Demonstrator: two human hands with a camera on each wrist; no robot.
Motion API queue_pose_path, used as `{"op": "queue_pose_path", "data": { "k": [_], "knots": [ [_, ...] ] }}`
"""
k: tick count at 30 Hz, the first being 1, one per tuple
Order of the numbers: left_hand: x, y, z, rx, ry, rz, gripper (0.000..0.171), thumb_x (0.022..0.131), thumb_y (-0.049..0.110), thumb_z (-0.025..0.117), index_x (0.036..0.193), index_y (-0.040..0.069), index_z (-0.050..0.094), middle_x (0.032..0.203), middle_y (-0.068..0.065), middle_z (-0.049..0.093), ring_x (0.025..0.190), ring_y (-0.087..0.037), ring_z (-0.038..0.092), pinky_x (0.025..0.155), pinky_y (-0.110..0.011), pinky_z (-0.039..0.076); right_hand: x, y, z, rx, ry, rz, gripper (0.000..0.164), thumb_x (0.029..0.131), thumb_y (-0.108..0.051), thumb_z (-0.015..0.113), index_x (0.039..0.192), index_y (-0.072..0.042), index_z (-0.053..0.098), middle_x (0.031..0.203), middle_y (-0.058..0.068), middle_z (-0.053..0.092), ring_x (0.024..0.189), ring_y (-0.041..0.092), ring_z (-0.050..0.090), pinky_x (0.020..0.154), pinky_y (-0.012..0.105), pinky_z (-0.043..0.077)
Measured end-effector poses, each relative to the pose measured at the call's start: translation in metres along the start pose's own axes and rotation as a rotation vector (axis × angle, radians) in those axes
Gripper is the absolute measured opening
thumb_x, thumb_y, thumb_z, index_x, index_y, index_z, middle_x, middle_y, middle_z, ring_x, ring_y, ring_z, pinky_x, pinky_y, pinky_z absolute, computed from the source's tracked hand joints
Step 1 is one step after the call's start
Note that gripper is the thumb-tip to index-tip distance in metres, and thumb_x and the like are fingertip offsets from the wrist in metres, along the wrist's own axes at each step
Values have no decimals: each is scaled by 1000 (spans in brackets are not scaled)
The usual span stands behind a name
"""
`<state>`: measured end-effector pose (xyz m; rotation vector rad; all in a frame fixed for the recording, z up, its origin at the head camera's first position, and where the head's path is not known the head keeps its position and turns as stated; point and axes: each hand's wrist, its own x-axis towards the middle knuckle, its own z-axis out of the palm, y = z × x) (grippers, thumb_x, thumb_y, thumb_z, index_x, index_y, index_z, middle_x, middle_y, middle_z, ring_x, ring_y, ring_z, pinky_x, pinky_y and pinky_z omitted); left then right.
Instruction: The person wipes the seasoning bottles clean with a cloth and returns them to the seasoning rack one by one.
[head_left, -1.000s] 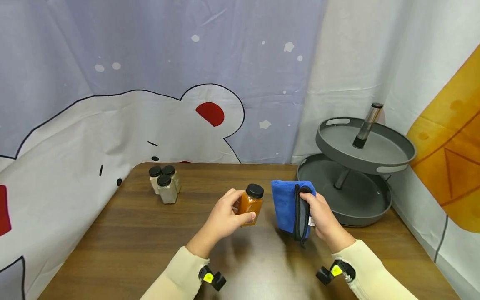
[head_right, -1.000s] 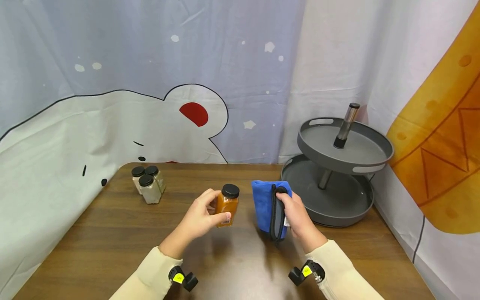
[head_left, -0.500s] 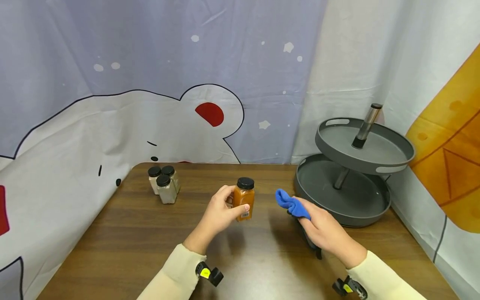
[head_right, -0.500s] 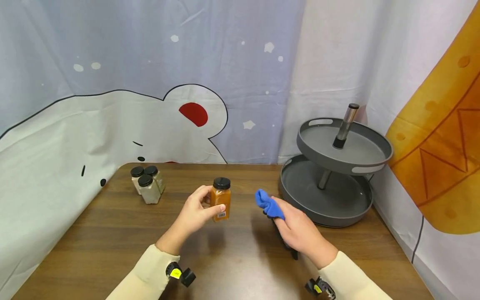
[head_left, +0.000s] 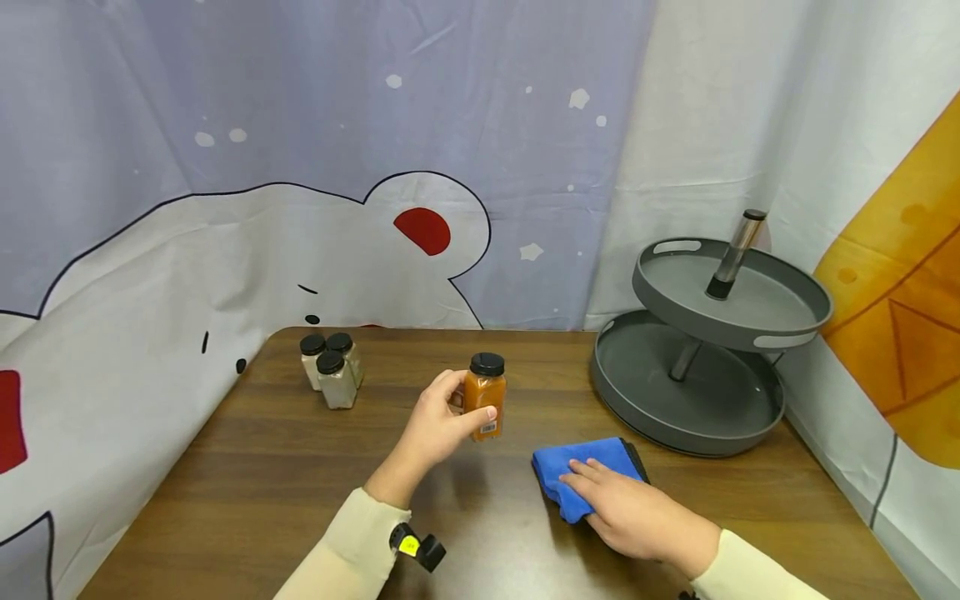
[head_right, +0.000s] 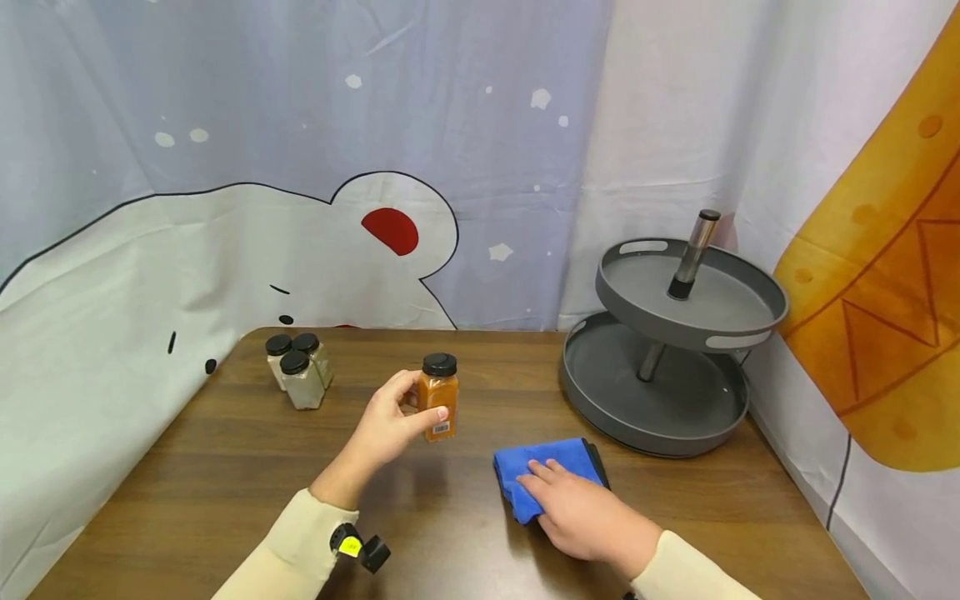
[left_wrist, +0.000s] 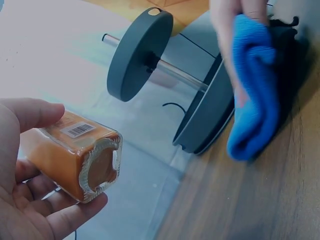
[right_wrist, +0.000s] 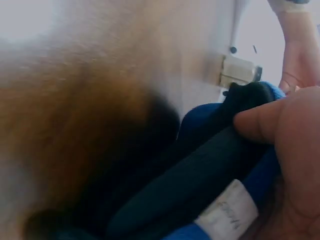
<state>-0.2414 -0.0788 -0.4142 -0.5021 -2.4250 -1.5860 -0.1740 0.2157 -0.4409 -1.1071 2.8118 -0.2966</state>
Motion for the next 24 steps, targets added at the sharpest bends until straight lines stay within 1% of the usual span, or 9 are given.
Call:
{"op": "queue_pose_path", "data": {
  "k": [6, 9, 11, 13, 15, 17, 19, 22, 24],
  "knots": [
    [1, 0, 0, -15, 7, 10, 46, 83, 17, 83, 125, 8, 66, 103, -3, 61, 90, -18, 61, 78, -35, 54, -18, -2, 2, 90, -127, 118, 47, 95, -9, 62, 140, 1, 56, 146, 34, 44, 132, 58, 43, 105, 65, 39],
    [1, 0, 0, -28, 13, 16, 46, 82, 15, 83, 125, 7, 66, 103, -4, 61, 90, -18, 61, 78, -34, 54, -29, -3, 4, 98, -169, 167, 51, 98, -21, 62, 143, -1, 54, 149, 34, 40, 135, 58, 39, 105, 66, 37],
    [2, 0, 0, -39, 17, 18, 47, 82, 14, 83, 125, 7, 66, 104, -5, 61, 90, -18, 61, 78, -34, 54, -37, -1, 5, 99, -191, 194, 60, 98, -36, 63, 146, -2, 50, 151, 34, 37, 136, 58, 36, 104, 67, 37],
    [2, 0, 0, -51, 21, 17, 47, 82, 13, 83, 125, 6, 66, 105, -5, 61, 90, -19, 61, 79, -34, 54, -44, 2, 8, 110, -203, 212, 74, 96, -51, 62, 149, -1, 46, 153, 36, 33, 138, 59, 33, 102, 70, 37],
    [2, 0, 0, -61, 23, 16, 48, 82, 13, 83, 126, 6, 66, 104, -5, 61, 90, -19, 61, 79, -34, 54, -50, 6, 14, 118, -208, 217, 88, 93, -61, 61, 151, 1, 42, 154, 39, 29, 137, 62, 30, 97, 75, 37],
    [2, -1, 0, -68, 27, 20, 47, 82, 12, 83, 126, 6, 66, 104, -5, 61, 91, -19, 61, 79, -33, 54, -54, 10, 21, 107, -225, 238, 101, 87, -70, 61, 153, 2, 36, 156, 40, 21, 139, 63, 25, 96, 77, 35],
    [3, -2, 1, -76, 33, 27, 47, 82, 13, 83, 125, 6, 66, 103, -6, 61, 91, -19, 61, 79, -32, 54, -56, 12, 29, 85, -255, 254, 111, 84, -75, 60, 155, 4, 29, 157, 42, 15, 140, 64, 20, 96, 80, 32],
    [4, -3, 2, -86, 40, 32, 47, 82, 12, 83, 125, 5, 66, 103, -6, 61, 91, -19, 61, 78, -32, 54, -57, 12, 37, 37, -274, 284, 122, 77, -81, 61, 156, 5, 25, 158, 41, 9, 142, 62, 16, 99, 80, 28],
    [5, -3, 3, -90, 38, 32, 47, 82, 12, 83, 126, 5, 66, 104, -6, 61, 91, -19, 61, 79, -32, 54, -58, 11, 40, 17, -263, 287, 122, 77, -81, 61, 155, 5, 25, 158, 41, 10, 142, 62, 16, 99, 80, 28]
  ]
}}
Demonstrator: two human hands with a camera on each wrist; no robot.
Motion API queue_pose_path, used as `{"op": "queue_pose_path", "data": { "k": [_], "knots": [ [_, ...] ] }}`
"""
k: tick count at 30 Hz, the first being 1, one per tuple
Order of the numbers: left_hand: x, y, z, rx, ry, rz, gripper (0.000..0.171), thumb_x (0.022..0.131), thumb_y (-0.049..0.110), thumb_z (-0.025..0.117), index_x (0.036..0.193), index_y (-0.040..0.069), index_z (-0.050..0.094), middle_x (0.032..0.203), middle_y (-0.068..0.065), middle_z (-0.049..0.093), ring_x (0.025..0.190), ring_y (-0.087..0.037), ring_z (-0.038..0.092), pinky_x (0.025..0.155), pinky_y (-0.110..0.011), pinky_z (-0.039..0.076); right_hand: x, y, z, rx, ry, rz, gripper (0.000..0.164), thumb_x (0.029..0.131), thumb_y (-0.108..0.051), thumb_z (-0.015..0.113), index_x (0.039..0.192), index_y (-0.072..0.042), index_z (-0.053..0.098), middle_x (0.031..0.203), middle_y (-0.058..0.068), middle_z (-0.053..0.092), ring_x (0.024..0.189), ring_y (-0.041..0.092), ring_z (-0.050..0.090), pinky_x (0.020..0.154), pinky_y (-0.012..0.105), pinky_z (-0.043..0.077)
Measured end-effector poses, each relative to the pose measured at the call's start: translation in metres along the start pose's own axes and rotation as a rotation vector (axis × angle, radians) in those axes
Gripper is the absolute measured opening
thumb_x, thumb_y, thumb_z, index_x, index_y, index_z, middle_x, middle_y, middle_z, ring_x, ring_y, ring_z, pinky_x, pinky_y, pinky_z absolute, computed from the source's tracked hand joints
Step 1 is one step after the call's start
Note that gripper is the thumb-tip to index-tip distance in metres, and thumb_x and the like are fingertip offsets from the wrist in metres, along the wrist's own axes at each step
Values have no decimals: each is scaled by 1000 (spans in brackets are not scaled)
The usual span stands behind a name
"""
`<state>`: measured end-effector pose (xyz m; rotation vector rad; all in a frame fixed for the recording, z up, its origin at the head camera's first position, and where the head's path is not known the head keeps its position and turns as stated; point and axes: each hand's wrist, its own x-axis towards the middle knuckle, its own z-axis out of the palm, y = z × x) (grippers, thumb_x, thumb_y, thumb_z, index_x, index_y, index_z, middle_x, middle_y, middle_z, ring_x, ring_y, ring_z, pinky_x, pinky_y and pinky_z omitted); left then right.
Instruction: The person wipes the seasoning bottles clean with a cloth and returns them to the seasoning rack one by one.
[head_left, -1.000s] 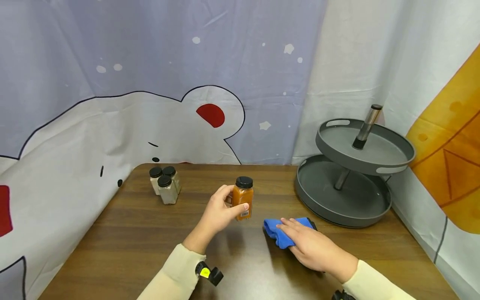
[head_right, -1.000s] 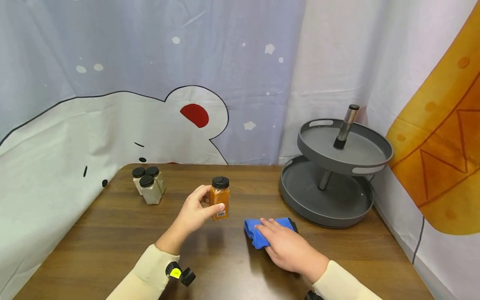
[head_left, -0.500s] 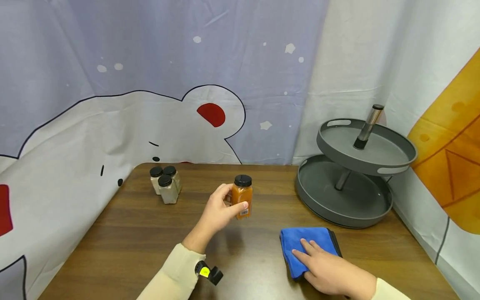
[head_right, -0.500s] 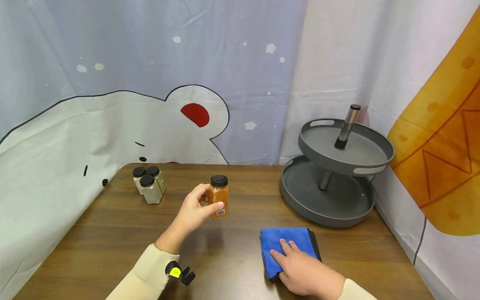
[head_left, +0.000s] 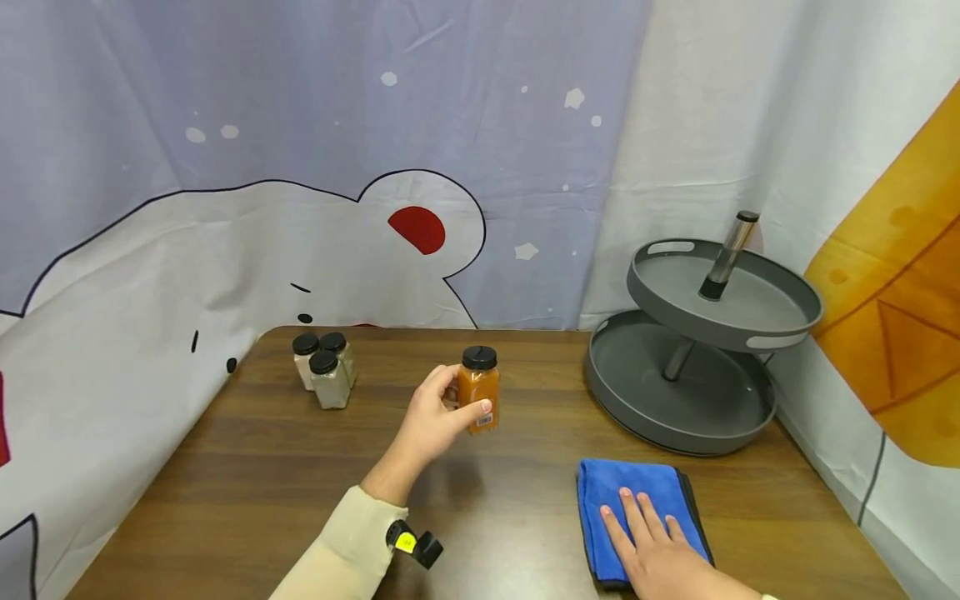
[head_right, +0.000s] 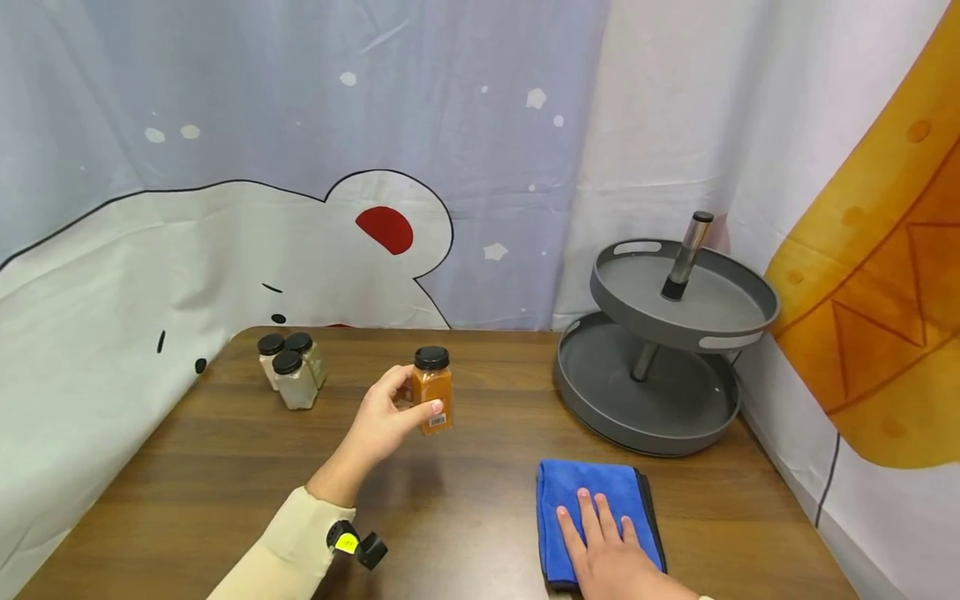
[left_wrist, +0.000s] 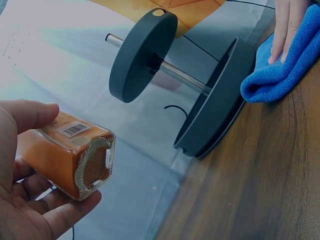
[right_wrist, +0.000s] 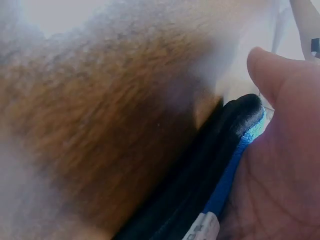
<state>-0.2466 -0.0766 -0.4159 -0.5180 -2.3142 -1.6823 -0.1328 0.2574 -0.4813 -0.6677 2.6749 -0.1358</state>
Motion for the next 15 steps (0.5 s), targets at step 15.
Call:
{"op": "queue_pose_path", "data": {
  "k": [15],
  "knots": [
    [-2, -3, -3, -12, -14, 4, 52, 85, 17, 83, 132, 11, 63, 114, -5, 64, 97, -22, 62, 81, -39, 54, 4, -5, 1, -55, 69, -9, 107, 87, -78, 52, 152, 5, 35, 155, 40, 22, 138, 62, 28, 93, 78, 38]
  ]
}}
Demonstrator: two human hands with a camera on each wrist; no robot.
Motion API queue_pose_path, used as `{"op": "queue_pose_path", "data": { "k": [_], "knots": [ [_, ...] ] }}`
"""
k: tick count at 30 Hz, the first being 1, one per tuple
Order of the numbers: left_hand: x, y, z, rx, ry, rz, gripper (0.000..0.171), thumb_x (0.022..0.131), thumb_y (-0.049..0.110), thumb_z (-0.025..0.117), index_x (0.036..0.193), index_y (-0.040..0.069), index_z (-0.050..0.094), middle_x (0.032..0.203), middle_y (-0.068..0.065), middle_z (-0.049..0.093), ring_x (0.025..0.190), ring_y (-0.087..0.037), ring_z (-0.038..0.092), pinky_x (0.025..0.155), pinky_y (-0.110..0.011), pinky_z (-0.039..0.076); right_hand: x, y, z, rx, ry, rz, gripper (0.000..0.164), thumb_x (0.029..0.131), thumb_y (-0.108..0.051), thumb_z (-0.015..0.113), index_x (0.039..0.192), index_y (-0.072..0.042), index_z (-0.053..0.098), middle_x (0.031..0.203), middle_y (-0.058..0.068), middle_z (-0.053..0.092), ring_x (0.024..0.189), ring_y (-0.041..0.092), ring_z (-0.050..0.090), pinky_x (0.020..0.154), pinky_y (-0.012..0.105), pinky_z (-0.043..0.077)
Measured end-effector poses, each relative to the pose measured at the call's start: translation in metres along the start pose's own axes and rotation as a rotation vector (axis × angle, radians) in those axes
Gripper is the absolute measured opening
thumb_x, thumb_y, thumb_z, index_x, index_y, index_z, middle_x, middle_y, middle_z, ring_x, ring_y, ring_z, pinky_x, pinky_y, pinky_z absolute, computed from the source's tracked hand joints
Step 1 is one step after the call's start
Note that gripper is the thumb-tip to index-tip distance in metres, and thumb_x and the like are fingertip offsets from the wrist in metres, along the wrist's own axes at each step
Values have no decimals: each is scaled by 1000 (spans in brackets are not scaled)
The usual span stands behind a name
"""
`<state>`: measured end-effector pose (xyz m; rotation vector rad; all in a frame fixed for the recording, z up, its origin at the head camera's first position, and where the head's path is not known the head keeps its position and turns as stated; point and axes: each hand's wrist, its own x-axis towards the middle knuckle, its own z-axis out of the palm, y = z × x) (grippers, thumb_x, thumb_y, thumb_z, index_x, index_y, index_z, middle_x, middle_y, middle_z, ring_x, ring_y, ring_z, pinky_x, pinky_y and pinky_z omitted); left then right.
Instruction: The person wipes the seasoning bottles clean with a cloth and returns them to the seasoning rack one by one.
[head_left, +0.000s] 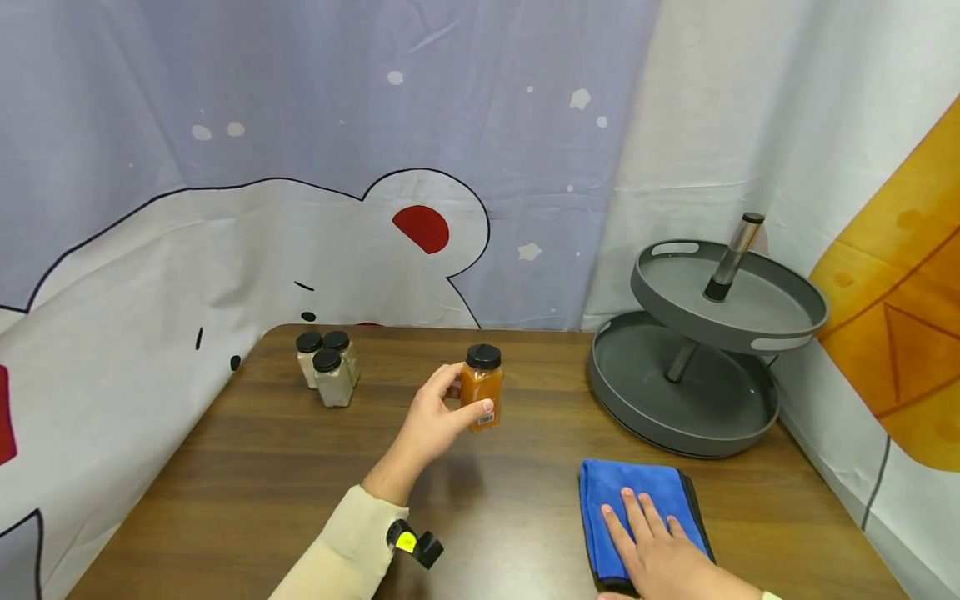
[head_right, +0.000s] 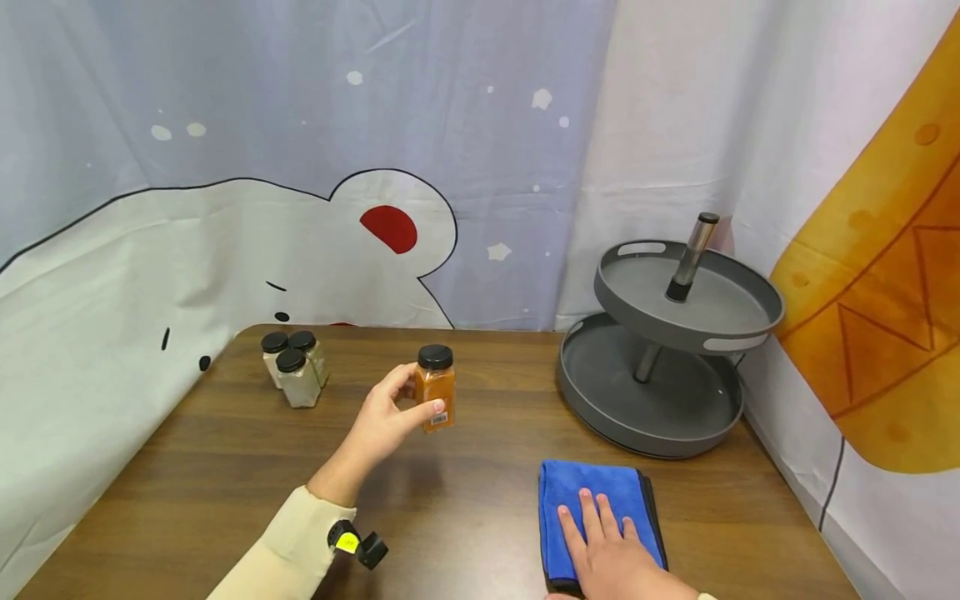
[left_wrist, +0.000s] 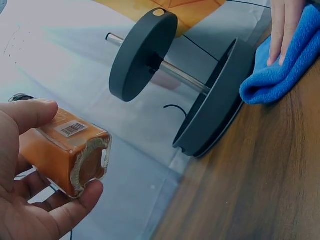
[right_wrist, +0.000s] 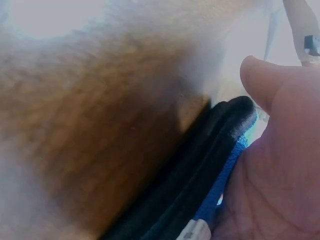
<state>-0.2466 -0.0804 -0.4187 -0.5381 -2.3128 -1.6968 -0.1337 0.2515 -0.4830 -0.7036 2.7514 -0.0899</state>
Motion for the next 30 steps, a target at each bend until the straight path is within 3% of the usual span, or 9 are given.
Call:
{"op": "queue_pose_path", "data": {
  "k": [7, 13, 17, 21, 25, 30],
  "knots": [
    [3, -1, 3, -215, 23, -118, 43, 86, 10, 80, 127, 5, 64, 114, -12, 70, 104, -27, 68, 87, -39, 57, -3, -2, 1, -17, 51, -14, 107, 86, -77, 56, 151, 5, 37, 154, 41, 24, 136, 62, 31, 92, 77, 40],
    [5, -2, 5, -319, 31, -149, 41, 88, 7, 78, 125, 0, 63, 116, -17, 69, 107, -27, 67, 85, -37, 58, -3, -3, -5, -11, 43, -11, 106, 86, -78, 54, 150, 5, 40, 152, 41, 29, 135, 62, 34, 91, 75, 42],
    [5, -1, 8, -349, 41, -154, 41, 88, 4, 77, 125, -2, 62, 116, -19, 69, 106, -27, 67, 84, -35, 58, -1, -12, -35, 53, 24, 36, 95, 87, -75, 56, 141, 3, 54, 145, 36, 44, 132, 55, 44, 97, 70, 42],
    [4, 2, 11, -340, 22, -150, 41, 87, 7, 79, 125, 0, 63, 116, -16, 70, 107, -25, 67, 84, -34, 58, 10, -22, -80, 135, 159, 35, 78, 90, -65, 61, 131, 1, 64, 136, 25, 59, 127, 43, 55, 102, 61, 44],
    [2, 6, 15, -310, -7, -131, 43, 86, 10, 81, 124, 2, 64, 115, -13, 70, 107, -24, 67, 84, -33, 57, 34, -22, -120, 321, 305, -27, 70, 96, -54, 62, 143, -3, 54, 140, 18, 58, 128, 36, 57, 101, 55, 48],
    [1, 12, 21, -278, -22, -104, 42, 86, 10, 81, 124, 2, 65, 114, -12, 71, 107, -24, 67, 88, -34, 55, 70, -24, -150, 703, 386, -144, 66, 99, -34, 66, 150, -1, 42, 147, 19, 52, 135, 36, 50, 107, 52, 44]
  ]
}}
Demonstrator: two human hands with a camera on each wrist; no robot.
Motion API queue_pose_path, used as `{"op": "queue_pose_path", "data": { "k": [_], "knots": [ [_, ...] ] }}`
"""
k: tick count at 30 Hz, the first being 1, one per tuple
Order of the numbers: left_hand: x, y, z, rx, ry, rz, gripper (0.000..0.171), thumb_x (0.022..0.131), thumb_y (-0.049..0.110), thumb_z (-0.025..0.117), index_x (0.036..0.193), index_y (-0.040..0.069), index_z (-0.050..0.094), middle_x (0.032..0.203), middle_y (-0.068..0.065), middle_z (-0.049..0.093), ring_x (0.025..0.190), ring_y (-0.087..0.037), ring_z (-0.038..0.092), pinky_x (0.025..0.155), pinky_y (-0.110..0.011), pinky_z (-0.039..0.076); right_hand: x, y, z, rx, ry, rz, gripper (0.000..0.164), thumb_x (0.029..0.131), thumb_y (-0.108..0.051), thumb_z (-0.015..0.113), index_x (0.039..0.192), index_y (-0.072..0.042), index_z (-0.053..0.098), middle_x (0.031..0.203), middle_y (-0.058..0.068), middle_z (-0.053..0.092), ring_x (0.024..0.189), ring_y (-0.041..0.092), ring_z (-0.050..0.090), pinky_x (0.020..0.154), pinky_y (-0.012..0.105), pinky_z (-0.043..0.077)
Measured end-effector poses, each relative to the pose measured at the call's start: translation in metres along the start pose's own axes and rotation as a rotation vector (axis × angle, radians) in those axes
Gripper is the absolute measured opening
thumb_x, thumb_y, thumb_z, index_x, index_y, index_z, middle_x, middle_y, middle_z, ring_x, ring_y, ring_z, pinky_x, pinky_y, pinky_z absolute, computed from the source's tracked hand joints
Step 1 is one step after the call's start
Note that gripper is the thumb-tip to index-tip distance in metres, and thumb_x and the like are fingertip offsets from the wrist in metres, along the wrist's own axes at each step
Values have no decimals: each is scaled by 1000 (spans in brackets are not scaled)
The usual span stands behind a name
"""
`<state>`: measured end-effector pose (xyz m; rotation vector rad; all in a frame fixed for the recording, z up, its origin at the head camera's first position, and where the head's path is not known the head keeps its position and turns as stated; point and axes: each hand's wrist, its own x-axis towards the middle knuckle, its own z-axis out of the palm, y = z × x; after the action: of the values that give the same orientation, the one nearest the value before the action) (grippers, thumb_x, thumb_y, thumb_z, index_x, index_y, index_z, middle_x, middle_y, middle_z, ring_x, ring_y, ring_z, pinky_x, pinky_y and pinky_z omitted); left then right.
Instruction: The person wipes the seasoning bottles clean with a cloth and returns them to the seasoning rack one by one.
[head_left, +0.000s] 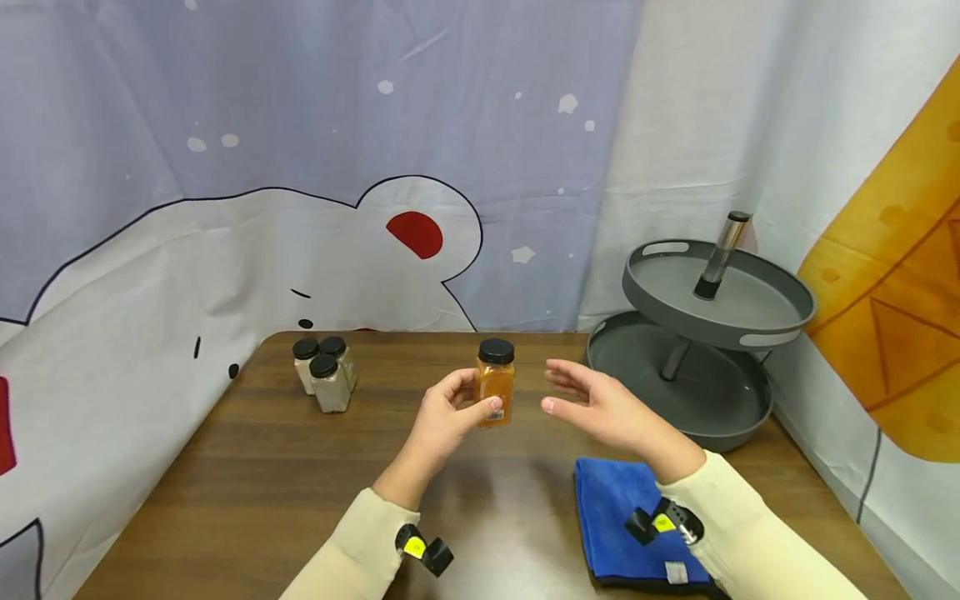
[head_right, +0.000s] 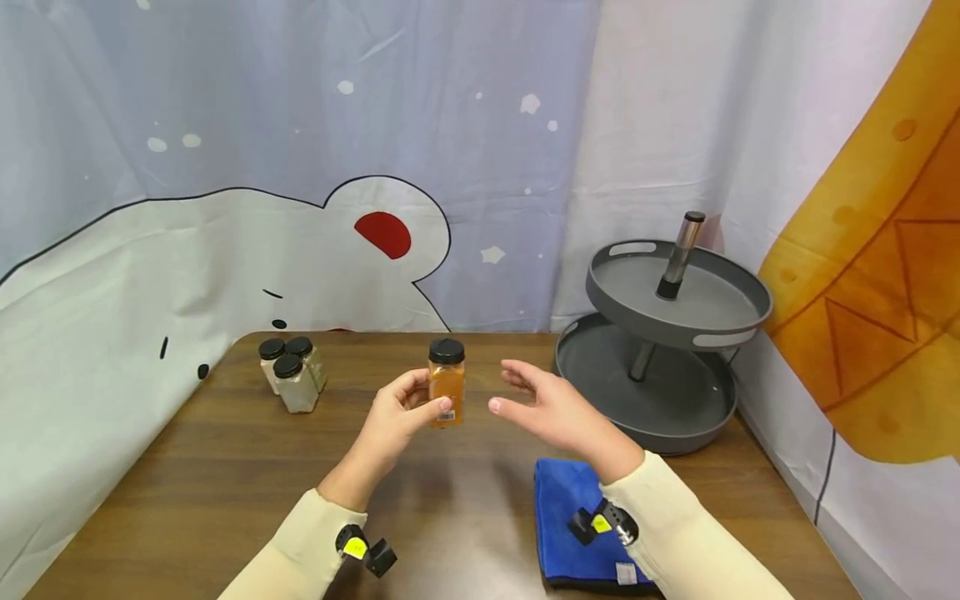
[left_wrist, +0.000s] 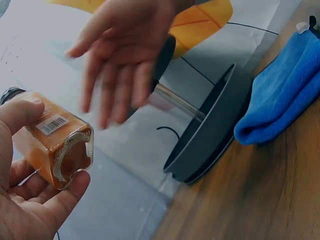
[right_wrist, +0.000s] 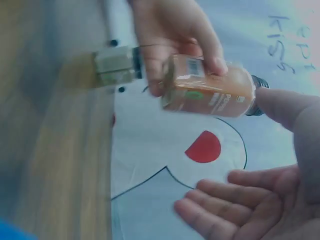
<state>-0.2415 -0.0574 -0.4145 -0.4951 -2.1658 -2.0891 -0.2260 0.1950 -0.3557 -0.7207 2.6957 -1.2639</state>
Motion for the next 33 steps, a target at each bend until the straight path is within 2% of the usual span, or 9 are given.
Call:
{"op": "queue_pose_path", "data": {
  "k": [4, 8, 10, 14, 17, 21, 25, 29, 33],
  "knots": [
    [-1, 3, 5, 12, -24, 11, 42, 87, 9, 80, 125, 2, 65, 114, -12, 71, 106, -24, 67, 90, -35, 54, 23, -10, 3, 216, 36, -82, 59, 98, -17, 68, 148, 4, 43, 143, 23, 54, 133, 39, 52, 107, 48, 45],
    [-2, 4, 10, 6, -53, 6, 43, 87, 8, 79, 126, 2, 64, 115, -12, 70, 108, -25, 66, 87, -33, 55, 32, -20, 7, 321, 56, -128, 54, 95, -7, 70, 143, 5, 48, 137, 23, 59, 125, 37, 58, 101, 37, 51],
    [-3, 3, 11, -5, -68, -1, 43, 87, 8, 79, 127, 2, 64, 115, -13, 69, 109, -25, 65, 84, -30, 56, 35, -22, 9, 323, 50, -152, 52, 93, -5, 72, 140, 4, 52, 132, 21, 62, 120, 33, 62, 98, 34, 52],
    [-4, 2, 15, -16, -83, 0, 43, 87, 7, 79, 126, 0, 63, 115, -15, 69, 109, -26, 65, 81, -28, 57, 38, -24, 12, 280, 31, -182, 49, 89, -5, 76, 134, 2, 57, 122, 17, 67, 108, 26, 66, 93, 36, 54],
    [-5, 1, 17, -22, -84, 2, 43, 86, 6, 79, 126, 0, 63, 115, -16, 69, 108, -27, 65, 80, -28, 57, 38, -25, 14, 264, 37, -175, 46, 87, -4, 78, 129, 2, 61, 116, 15, 68, 101, 23, 66, 87, 33, 55],
    [-5, -1, 18, -42, -86, -9, 44, 86, 5, 79, 126, 1, 63, 115, -16, 69, 108, -25, 66, 80, -28, 57, 39, -23, 17, 251, 60, -166, 44, 85, -4, 80, 126, 2, 63, 113, 14, 69, 97, 21, 67, 85, 30, 56],
    [-5, -5, 17, -56, -92, -11, 47, 88, 5, 77, 132, 1, 60, 120, -16, 67, 111, -26, 65, 83, -29, 57, 41, -18, 18, 235, 91, -153, 44, 85, -6, 81, 124, 1, 64, 112, 14, 70, 97, 21, 69, 85, 35, 57],
    [-3, -8, 12, -55, -98, -7, 52, 90, 7, 76, 138, 1, 56, 124, -17, 65, 116, -30, 63, 88, -32, 56, 43, -12, 14, 218, 136, -111, 44, 85, -10, 82, 124, 1, 65, 111, 14, 71, 96, 22, 70, 83, 32, 57],
    [-1, -12, -1, -7, -61, -9, 51, 90, 9, 76, 137, 4, 58, 125, -14, 66, 118, -31, 63, 91, -32, 55, 46, -4, 2, 183, 215, -48, 47, 86, -11, 81, 127, 3, 63, 112, 17, 71, 98, 25, 70, 80, 26, 56]
  ]
}}
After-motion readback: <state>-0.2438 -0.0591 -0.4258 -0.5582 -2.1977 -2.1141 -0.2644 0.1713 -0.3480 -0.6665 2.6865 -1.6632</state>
